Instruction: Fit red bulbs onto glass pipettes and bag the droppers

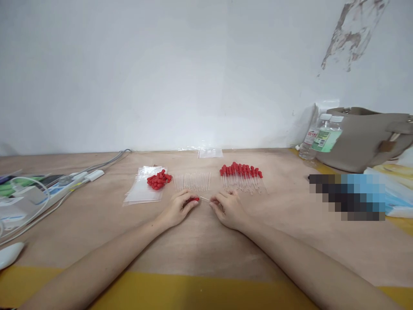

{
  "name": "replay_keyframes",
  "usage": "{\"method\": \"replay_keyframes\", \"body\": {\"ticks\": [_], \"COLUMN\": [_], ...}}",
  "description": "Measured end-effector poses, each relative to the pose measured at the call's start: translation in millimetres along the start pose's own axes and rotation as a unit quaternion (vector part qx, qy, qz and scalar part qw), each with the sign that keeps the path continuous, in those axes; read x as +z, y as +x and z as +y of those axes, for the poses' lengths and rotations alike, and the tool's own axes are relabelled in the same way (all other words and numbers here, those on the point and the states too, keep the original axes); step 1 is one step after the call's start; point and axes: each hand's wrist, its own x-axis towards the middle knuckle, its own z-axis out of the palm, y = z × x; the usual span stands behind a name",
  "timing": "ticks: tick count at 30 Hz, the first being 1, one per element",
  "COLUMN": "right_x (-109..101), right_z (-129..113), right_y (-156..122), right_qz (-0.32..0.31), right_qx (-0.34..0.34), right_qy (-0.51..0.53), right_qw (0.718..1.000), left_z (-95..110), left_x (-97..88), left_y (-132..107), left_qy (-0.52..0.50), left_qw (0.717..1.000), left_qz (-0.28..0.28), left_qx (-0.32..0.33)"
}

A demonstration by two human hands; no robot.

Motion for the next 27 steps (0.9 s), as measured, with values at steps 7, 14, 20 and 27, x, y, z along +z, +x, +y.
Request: {"method": "replay_keyframes", "body": {"ticks": [7, 14, 20, 27], "right_x": [1, -5, -12, -9], "right_z": [-4, 0, 2, -3], "right_y": [2, 4, 6, 5], "right_qz": [-0.012, -0.044, -0.071, -0.031], "right_qx": [-0.027, -0.053, -0.069, -0.07], "right_qy": [0.018, 0.02, -0.022, -0.093], "right_qw": [0.999, 0.997, 0.995, 0.993], "left_z": [-1, -3, -2, 0], "left_x": [0.7, -0.6, -1.1, -1.1], "left_y": [1, -2, -6, -5], "left_qy": [-0.039, -0.127, -0.118, -0.042], "left_qw": [0.999, 0.991, 0.987, 0.994], "left_qz": [0.018, -0.042, -0.096, -0.097], "left_qx": [-0.012, -0.028, -0.047, -0.037]}}
